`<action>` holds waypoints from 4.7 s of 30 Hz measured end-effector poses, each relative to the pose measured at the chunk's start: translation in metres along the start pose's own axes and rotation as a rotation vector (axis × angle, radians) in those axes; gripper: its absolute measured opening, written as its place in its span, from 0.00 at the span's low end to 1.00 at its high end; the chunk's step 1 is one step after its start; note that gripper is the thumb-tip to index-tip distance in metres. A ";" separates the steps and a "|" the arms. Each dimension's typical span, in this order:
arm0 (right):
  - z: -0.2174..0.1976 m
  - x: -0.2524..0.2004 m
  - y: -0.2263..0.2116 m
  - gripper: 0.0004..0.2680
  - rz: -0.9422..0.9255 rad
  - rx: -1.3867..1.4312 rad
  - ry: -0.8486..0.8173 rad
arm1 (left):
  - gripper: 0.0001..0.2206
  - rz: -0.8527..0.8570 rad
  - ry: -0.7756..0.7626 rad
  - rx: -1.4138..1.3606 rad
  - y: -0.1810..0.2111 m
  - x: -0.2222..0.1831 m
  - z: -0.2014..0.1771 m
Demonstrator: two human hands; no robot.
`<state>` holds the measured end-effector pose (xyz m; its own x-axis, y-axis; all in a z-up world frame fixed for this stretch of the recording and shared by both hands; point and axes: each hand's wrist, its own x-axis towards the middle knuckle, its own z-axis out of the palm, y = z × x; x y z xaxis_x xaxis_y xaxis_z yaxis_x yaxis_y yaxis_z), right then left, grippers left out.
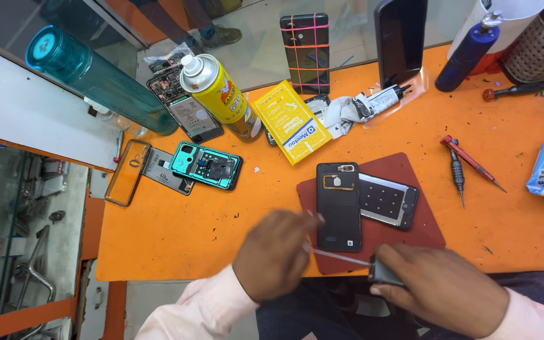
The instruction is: The person uses a screwdriver and a thin prying tool to disassemble a mobile phone, removes components, and applies adhesive to a back panel.
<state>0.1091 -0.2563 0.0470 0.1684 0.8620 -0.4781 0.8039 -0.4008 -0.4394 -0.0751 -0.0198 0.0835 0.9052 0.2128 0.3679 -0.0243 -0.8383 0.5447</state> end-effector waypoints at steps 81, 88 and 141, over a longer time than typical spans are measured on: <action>-0.020 0.011 0.016 0.13 0.375 0.696 0.394 | 0.49 -0.364 -0.192 -1.974 -0.091 0.121 0.074; -0.005 0.015 0.021 0.20 0.399 0.354 0.343 | 0.53 -0.422 -0.205 -2.019 -0.100 0.106 0.092; 0.022 0.023 0.015 0.30 0.556 -0.069 0.216 | 0.52 -0.423 -0.022 -2.095 -0.083 0.090 0.087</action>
<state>0.1119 -0.2491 0.0127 0.6805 0.5757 -0.4534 0.5963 -0.7946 -0.1139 0.0455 0.0252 0.0060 0.9844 0.1728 0.0323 -0.1714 0.9022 0.3957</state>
